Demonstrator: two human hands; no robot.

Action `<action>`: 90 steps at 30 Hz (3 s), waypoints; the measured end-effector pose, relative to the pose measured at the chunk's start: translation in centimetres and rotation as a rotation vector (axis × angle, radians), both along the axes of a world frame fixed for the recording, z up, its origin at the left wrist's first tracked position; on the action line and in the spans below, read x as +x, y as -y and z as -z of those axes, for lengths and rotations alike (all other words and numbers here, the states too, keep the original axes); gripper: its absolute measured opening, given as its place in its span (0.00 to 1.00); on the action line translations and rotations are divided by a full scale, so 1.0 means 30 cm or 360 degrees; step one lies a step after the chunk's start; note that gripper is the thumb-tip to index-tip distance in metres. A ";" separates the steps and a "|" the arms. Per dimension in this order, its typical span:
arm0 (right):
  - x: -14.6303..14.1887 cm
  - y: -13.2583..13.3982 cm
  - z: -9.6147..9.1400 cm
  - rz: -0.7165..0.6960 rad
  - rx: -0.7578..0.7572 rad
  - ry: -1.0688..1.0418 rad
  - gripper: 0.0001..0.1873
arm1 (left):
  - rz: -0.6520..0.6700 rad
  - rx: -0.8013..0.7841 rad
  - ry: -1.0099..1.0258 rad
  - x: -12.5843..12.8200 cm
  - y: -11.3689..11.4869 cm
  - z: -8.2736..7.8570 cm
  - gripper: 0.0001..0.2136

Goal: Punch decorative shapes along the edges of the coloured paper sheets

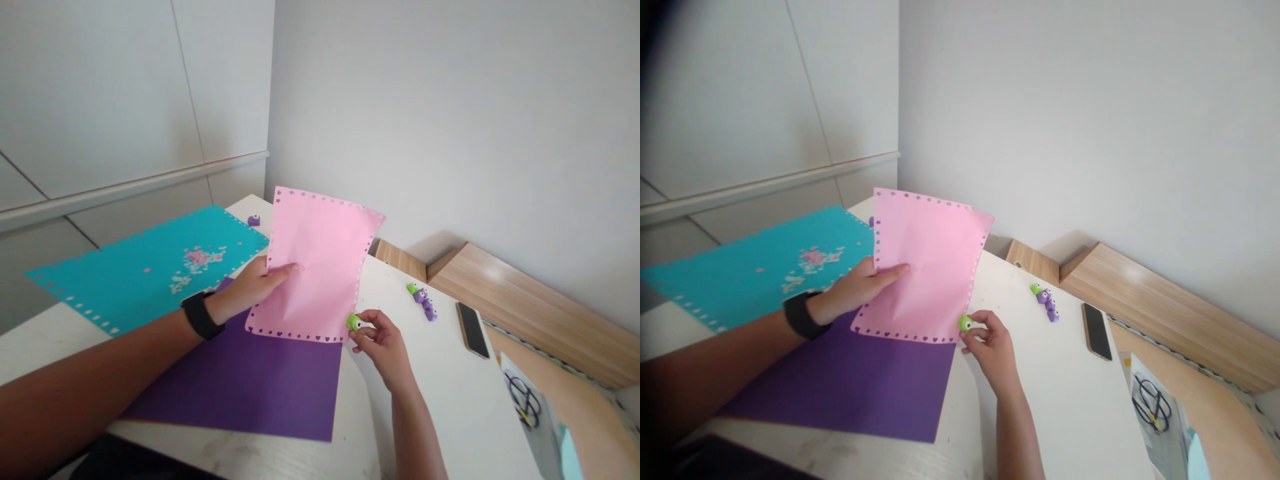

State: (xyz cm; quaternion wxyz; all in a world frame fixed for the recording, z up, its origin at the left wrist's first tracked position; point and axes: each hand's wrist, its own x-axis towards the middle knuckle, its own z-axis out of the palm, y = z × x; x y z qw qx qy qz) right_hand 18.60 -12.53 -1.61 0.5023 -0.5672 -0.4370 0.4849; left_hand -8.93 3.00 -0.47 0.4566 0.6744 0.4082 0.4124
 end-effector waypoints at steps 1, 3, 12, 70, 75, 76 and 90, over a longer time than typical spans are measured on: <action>-0.001 0.000 -0.002 -0.0024 -0.0008 -0.0075 0.19 | -0.0001 -0.0003 -0.0012 0.001 0.001 -0.002 0.24; -0.001 0.001 -0.002 -0.0088 -0.0057 -0.0228 0.20 | -0.0003 -0.0003 -0.0044 0.002 0.001 -0.003 0.23; -0.019 -0.008 0.020 -0.0191 -0.0248 -0.0633 0.20 | 0.0021 0.0107 -0.0049 -0.001 -0.010 0.023 0.22; -0.088 -0.035 0.082 -0.0001 0.0044 -0.0493 0.18 | -0.0163 0.0019 0.0079 0.011 0.016 -0.016 0.22; -0.086 -0.036 0.079 0.0007 0.0053 -0.0491 0.17 | -0.0167 0.0001 0.0072 0.011 0.016 -0.014 0.24; -0.086 -0.035 0.078 0.0002 0.0048 -0.0495 0.18 | -0.0174 0.0006 0.0067 0.011 0.015 -0.011 0.24; -0.096 -0.035 0.070 -0.0028 0.0064 -0.0492 0.18 | -0.0163 0.0050 -0.0047 0.007 0.015 -0.006 0.22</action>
